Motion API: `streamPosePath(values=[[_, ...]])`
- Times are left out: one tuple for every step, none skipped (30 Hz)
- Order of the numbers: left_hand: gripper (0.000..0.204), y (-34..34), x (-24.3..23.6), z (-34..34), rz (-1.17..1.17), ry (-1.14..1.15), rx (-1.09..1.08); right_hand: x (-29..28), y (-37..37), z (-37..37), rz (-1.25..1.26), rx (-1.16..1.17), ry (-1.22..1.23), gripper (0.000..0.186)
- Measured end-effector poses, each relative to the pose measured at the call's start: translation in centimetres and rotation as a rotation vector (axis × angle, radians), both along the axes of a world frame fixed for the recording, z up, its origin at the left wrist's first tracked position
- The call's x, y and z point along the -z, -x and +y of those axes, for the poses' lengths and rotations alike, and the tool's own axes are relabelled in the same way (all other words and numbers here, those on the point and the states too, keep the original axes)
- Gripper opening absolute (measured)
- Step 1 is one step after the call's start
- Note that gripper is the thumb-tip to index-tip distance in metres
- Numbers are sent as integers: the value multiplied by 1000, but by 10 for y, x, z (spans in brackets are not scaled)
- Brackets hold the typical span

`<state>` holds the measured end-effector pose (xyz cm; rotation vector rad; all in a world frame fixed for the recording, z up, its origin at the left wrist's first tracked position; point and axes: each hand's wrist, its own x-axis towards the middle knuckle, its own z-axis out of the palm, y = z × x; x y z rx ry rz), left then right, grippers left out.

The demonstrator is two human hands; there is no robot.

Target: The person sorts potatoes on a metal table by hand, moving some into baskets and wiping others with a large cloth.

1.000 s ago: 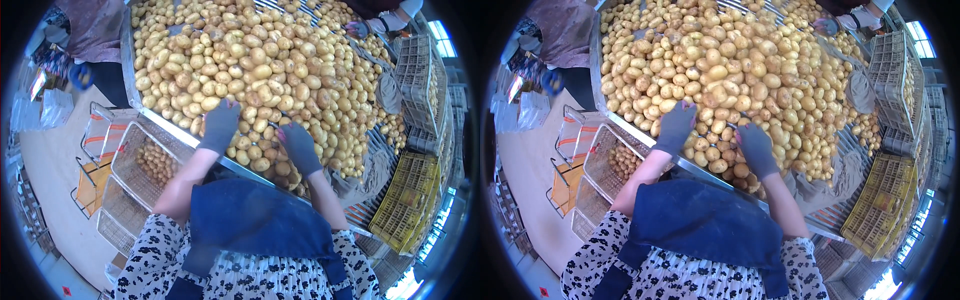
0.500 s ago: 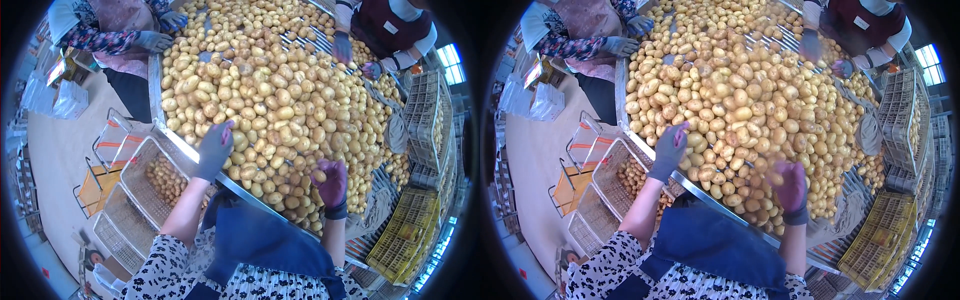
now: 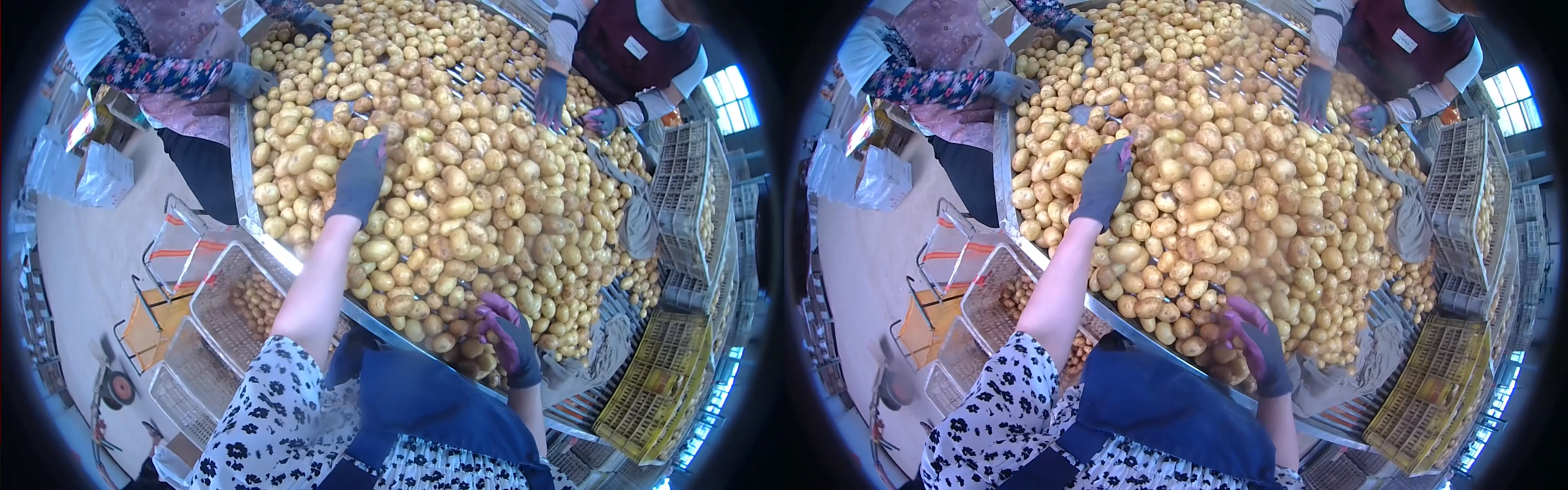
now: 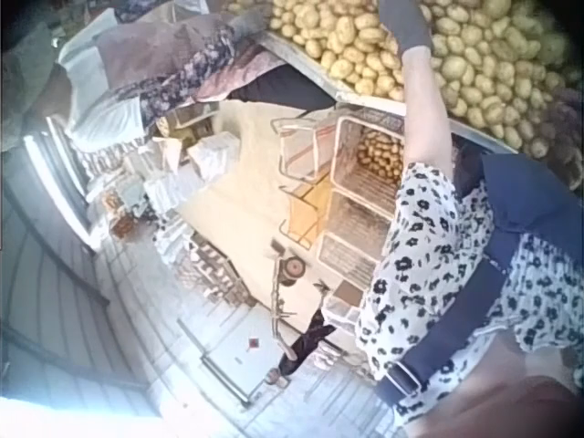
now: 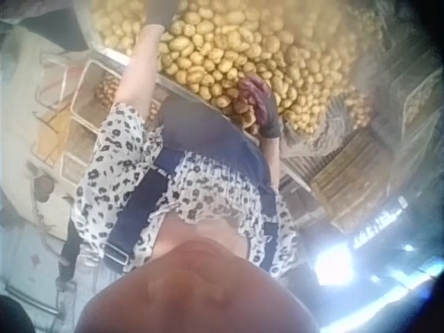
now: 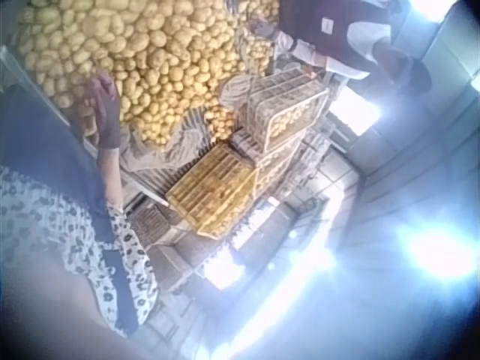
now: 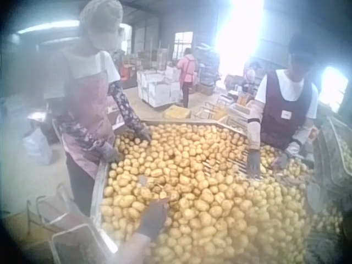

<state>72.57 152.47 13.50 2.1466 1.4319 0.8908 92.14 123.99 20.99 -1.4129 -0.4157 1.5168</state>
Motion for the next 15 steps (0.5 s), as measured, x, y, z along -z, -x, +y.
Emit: streamPosePath(values=[[28,-1,-4,-3,-102,-28,38,-1,-2,-2,-37,22,16,41],[28,-2,-7,-8,-56,54,46,0,-3,-3,-28,14,35,41],[26,-4,-8,-17,68,112,165,1,-2,-3,-21,45,37,41],[25,-6,-9,-25,193,184,307,2,-1,-3,-27,88,48,41],[25,-9,-9,-31,196,154,257,4,1,-2,-10,60,44,41],[24,-13,-9,-35,201,163,270,6,4,1,-23,34,63,42],[25,-16,-10,-37,163,191,229,8,8,4,-68,25,127,42],[27,-21,-10,-37,141,170,185,9,11,7,-28,-9,84,42],[29,-25,-10,-34,250,179,219,10,15,10,-54,-69,102,42],[30,-29,-10,-30,310,144,208,10,18,14,-100,-129,110,42],[32,-32,-10,-27,415,202,238,9,20,15,-47,-139,84,42],[33,-36,-11,-21,475,212,254,8,21,17,-45,-154,110,42],[34,-37,-11,-19,513,245,267,6,22,17,-67,-155,100,41],[33,-38,-10,-13,509,374,286,4,21,16,-106,-160,62,40],[33,-37,-8,-9,548,418,314,3,20,14,-32,-101,73,40]])
